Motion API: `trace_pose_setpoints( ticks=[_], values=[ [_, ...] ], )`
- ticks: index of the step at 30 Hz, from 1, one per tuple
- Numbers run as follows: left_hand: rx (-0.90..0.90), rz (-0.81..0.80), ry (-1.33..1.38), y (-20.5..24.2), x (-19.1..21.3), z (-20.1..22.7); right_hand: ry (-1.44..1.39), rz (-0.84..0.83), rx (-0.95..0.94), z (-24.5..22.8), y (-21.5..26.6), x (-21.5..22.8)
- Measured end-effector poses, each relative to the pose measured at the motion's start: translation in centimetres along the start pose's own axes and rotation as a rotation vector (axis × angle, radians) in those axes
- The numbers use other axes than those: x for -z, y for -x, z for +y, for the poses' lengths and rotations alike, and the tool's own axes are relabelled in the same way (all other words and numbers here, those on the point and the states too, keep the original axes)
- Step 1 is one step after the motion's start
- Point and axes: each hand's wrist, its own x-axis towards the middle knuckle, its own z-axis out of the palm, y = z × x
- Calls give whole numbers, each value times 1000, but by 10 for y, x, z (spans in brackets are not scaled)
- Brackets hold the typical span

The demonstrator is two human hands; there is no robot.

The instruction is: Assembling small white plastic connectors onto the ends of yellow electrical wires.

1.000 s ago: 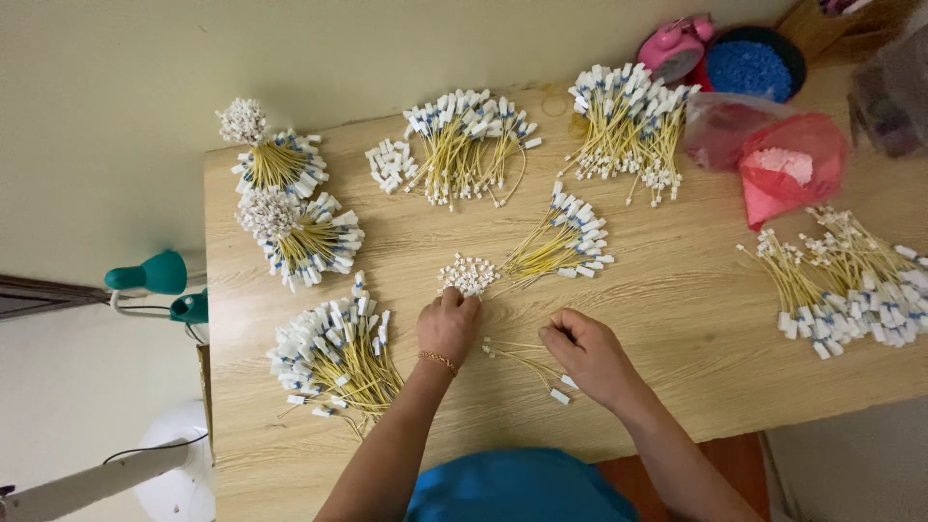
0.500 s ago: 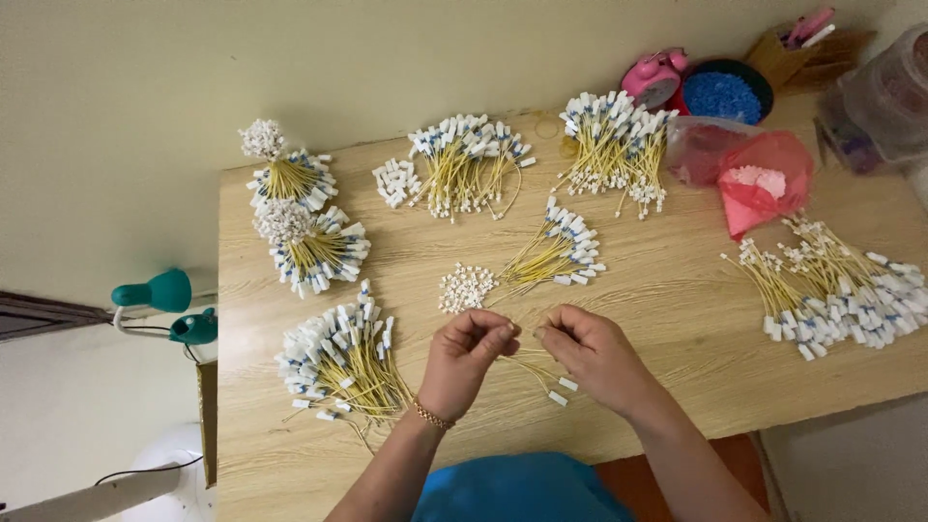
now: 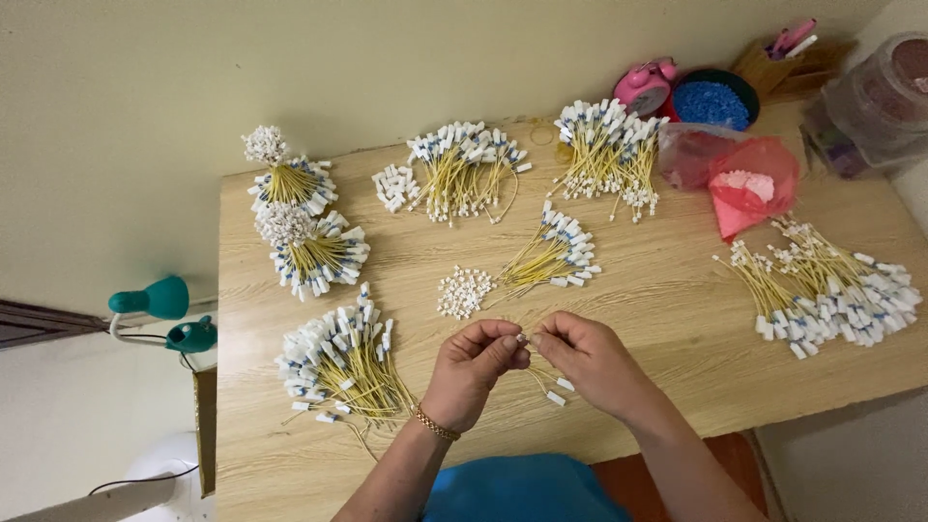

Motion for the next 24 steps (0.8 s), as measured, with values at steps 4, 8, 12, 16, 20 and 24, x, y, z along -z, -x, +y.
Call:
trace_pose_setpoints(
  ticks=[4,8,12,16,20,24],
  values=[
    [1,-9,12,-1,1,1,9,5,44,0,1,0],
    [14,-4,10,-1,1,1,93,20,13,-5,1,0],
    [10,-23,12,-2,3,-1,150,37,13,-9,1,0],
    [10,-10,-49,-3,1,-1,197,87,4,-25,7,0],
    [-13,7,-191,-4,3,-2,263,60,-87,-31,8,2],
    [-7,18,-159,-5,2,-3,291,38,-97,-26,4,2]
  ],
)
